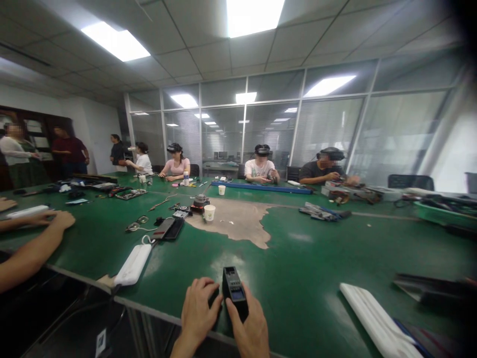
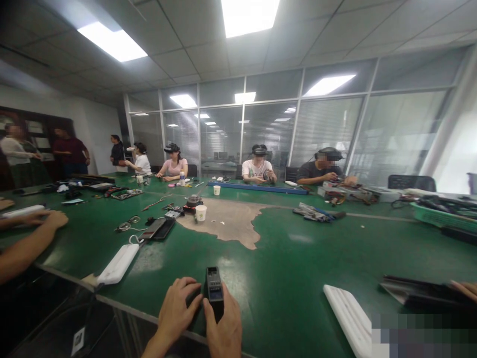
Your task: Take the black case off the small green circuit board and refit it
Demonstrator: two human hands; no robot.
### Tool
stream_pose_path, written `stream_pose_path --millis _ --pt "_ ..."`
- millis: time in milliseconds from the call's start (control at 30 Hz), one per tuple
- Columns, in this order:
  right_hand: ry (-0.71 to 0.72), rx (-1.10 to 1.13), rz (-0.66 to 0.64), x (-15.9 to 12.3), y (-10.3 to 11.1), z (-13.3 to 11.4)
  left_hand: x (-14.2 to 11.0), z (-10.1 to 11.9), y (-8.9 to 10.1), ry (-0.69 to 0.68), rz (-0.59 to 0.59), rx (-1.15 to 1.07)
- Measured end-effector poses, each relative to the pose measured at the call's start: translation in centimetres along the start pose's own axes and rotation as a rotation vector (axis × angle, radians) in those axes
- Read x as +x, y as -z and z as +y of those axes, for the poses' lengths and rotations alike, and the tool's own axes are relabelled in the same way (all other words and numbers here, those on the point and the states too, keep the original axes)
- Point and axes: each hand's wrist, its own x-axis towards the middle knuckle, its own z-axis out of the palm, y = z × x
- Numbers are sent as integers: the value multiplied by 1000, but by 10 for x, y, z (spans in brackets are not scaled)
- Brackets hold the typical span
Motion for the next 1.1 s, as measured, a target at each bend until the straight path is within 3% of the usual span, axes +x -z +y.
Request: stream_pose_path --millis 300,667,1100 --pt "-138 117 46 27 34 -21 4 -3 -2 -6 6 -16" --pt "-138 -125 44 43 57 31 8 -9 -6 6 -33 -1" --pt "-33 -193 63 26 60 47 8 -8 -5 -20 -56 21"
